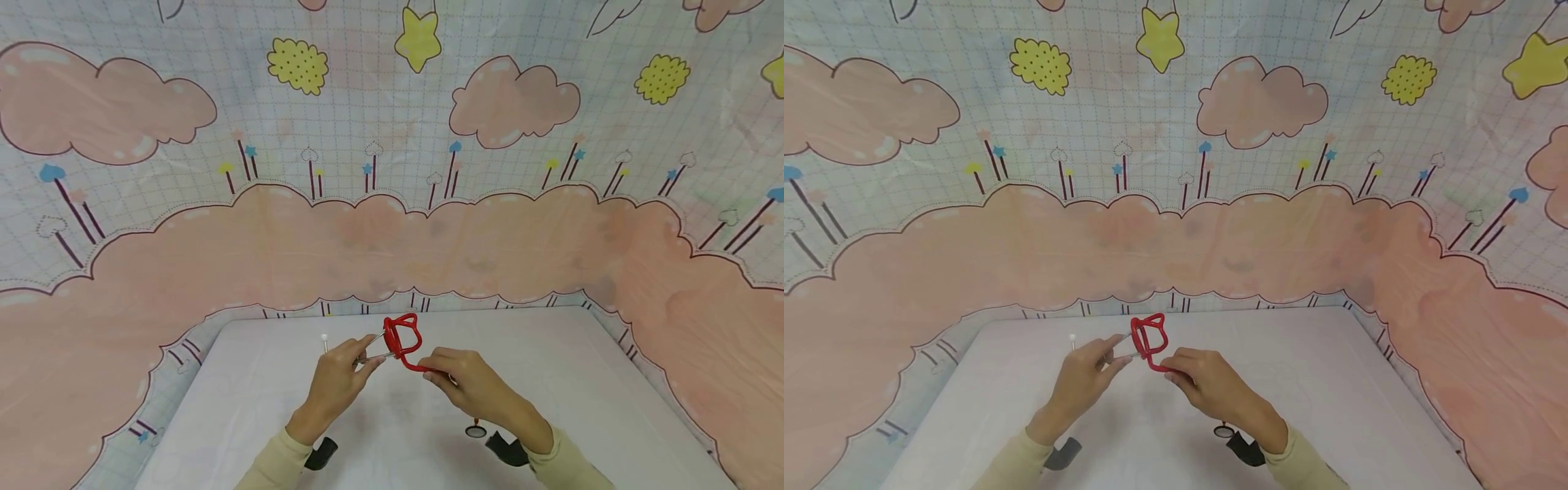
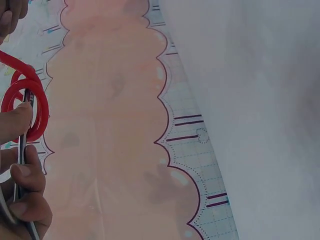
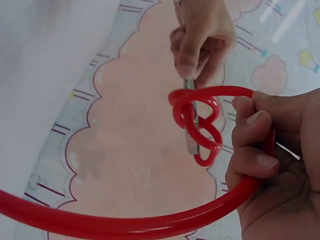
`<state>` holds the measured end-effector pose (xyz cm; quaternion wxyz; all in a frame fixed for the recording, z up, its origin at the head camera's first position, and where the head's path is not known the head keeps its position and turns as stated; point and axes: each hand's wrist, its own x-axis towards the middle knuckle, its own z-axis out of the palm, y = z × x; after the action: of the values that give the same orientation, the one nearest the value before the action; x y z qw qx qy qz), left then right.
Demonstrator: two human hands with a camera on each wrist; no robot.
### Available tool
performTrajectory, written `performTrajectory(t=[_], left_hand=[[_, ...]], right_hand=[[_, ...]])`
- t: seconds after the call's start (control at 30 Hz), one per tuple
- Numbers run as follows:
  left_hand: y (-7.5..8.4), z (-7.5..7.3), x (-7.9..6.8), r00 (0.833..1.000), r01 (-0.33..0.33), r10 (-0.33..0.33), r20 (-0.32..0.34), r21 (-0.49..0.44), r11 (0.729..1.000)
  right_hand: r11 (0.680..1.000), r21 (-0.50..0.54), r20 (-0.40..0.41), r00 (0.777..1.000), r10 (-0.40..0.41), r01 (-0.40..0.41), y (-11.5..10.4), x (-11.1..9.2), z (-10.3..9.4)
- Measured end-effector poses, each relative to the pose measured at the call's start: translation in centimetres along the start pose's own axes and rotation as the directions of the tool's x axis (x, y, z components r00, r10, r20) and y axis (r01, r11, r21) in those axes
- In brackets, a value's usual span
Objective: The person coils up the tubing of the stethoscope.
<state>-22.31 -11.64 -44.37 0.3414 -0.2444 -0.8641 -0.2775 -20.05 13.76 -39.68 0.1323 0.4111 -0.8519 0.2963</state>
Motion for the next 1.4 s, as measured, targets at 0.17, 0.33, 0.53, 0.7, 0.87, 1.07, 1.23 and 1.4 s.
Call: performTrajectory(t=[0.17, 0.33, 0.53, 0.7, 0.87, 1.07, 1.23, 1.4], left_hand=[[0.2, 0.0, -0.1, 0.998, -0.046, 0.046, 0.031, -0.007, 0.999], [0.4, 0.0, -0.1, 0.994, -0.088, 0.088, 0.060, -0.013, 0.996], [0.9, -0.4, -0.2, 0.984, -0.139, 0.143, 0.104, -0.045, 0.989], [1.3, -0.6, -0.2, 0.971, -0.200, 0.210, 0.115, -0.090, 0.976], [1.4, -0.6, -0.4, 0.955, -0.257, 0.267, 0.126, -0.092, 0.962], [1.6, -0.6, -0.5, 0.938, -0.297, 0.307, 0.158, -0.086, 0.951], [1.9, -0.8, -0.6, 0.928, -0.311, 0.325, 0.181, -0.102, 0.945], [2.0, -1.1, -0.7, 0.912, -0.337, 0.360, 0.198, -0.141, 0.931]], right_hand=[[0.999, -0.034, -0.028, 0.999, -0.038, 0.037, 0.2, 0.4, -0.4], [0.995, -0.075, -0.046, 0.996, -0.075, 0.071, 0.3, 0.6, -0.8], [0.987, -0.135, -0.061, 0.994, -0.094, 0.085, 0.6, 0.8, -1.2], [0.986, -0.133, -0.095, 0.989, -0.116, 0.103, 0.9, 0.9, -1.5], [0.985, -0.087, -0.144, 0.976, -0.161, 0.149, 1.4, 1.1, -1.5], [0.991, -0.009, -0.138, 0.981, -0.134, 0.134, 1.7, 1.0, -1.4], [0.989, 0.050, -0.116, 0.984, -0.136, 0.142, 1.9, 0.9, -1.6], [0.982, 0.097, -0.081, 0.984, -0.157, 0.165, 2.4, 0.8, -1.6]])
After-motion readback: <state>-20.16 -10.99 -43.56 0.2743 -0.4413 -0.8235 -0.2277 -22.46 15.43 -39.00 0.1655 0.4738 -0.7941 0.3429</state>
